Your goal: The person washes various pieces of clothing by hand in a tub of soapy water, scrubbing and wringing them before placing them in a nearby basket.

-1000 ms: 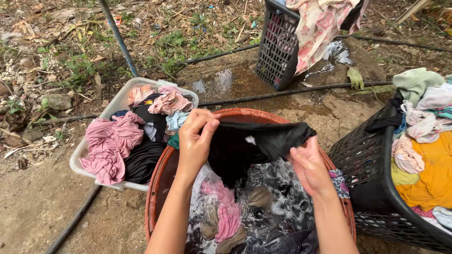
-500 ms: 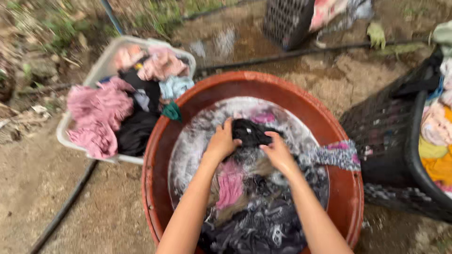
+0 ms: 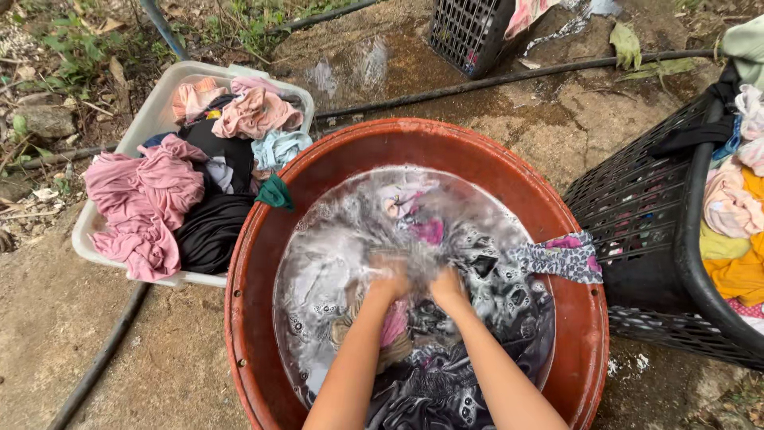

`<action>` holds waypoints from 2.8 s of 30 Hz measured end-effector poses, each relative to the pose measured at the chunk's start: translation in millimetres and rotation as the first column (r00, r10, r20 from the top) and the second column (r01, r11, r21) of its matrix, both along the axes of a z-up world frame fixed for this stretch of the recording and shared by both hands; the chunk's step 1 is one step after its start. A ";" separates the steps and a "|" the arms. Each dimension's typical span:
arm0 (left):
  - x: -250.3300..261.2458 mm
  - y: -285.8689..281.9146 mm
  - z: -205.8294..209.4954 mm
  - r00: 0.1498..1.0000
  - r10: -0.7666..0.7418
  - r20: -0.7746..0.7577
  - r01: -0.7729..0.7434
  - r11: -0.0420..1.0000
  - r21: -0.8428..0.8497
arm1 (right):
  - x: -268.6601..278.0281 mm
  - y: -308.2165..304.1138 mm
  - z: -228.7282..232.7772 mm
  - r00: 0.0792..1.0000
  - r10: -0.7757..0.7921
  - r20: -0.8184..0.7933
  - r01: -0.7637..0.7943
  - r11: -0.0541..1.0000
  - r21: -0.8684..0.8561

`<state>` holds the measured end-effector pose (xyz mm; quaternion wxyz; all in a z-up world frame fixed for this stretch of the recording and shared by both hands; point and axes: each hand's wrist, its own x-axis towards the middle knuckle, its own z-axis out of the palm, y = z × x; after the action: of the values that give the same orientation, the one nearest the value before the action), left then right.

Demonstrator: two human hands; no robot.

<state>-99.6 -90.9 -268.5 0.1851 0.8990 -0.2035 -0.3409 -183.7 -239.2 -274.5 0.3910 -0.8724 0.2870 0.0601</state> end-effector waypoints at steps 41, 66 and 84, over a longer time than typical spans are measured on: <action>21.3 -17.4 210.7 0.715 0.657 -0.239 -0.388 0.089 -0.917 | 38.3 18.3 185.5 0.816 -0.458 0.352 0.092 0.705 0.704; 5.2 22.7 61.4 0.862 0.222 0.455 -0.128 0.965 -0.229 | -0.3 -15.7 16.6 0.990 0.092 -0.107 -0.092 0.996 0.001; 15.5 2.4 296.3 0.583 0.669 0.461 -0.056 0.599 -0.799 | 24.6 10.3 161.0 0.785 0.192 0.589 -0.096 0.977 -0.190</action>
<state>-84.2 -88.4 27.8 0.4923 0.8300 -0.1650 0.2038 -159.1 -228.9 -113.4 0.3897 -0.8920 0.0832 -0.2132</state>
